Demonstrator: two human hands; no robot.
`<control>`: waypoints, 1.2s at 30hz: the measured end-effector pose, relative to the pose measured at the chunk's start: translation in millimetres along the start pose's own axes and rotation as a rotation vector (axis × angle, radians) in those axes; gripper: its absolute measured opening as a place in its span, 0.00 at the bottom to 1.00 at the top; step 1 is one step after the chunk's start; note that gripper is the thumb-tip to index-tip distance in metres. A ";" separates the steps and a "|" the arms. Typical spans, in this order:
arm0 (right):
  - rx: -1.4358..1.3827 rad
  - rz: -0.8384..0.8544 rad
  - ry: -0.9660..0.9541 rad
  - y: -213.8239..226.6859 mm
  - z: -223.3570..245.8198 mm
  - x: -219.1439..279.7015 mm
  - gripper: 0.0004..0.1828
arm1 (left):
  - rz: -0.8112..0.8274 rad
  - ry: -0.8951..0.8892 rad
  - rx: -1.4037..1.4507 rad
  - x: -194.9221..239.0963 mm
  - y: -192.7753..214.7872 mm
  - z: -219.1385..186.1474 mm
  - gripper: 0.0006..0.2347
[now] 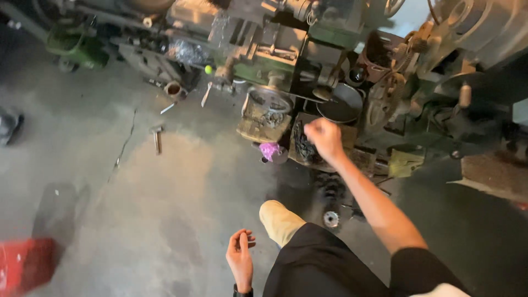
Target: The person mounts a motorcycle wheel on a lathe and spins it, then uses lathe cutting tools to machine the wheel hub, repeatedly repositioning the tool and checking the hub between cuts.
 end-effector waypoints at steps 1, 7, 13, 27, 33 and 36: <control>0.001 -0.018 -0.006 -8.6 -3.8 -33.4 0.11 | 0.017 -0.001 -0.008 -16.2 4.8 -1.8 0.11; 0.133 -0.258 0.242 -46.4 -10.1 -259.5 0.16 | 0.110 0.039 -0.027 -176.5 25.9 -8.7 0.10; 0.323 -0.375 0.114 -79.6 -30.5 -432.5 0.28 | 0.172 0.008 -0.146 -341.1 44.8 -125.5 0.10; 0.576 -0.396 0.080 -134.4 -38.4 -485.1 0.18 | 0.462 -0.308 -0.386 -598.2 -17.1 -423.4 0.07; -0.406 -0.549 -0.423 -343.3 45.5 -334.7 0.08 | 0.631 -0.646 -0.435 -718.5 -36.9 -520.0 0.06; -0.470 -0.531 -0.589 -472.2 -1.3 -272.5 0.13 | 0.695 -0.724 -0.447 -759.1 -46.0 -563.8 0.07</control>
Point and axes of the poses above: each hand's wrist, its own x-axis away from the middle knuckle, its own y-axis out of the back of the hand, z = x × y, the point moved 7 cm from there along -x, towards the middle knuckle, and after that the axes turned 8 degrees about -x, right-handed, at the moved point
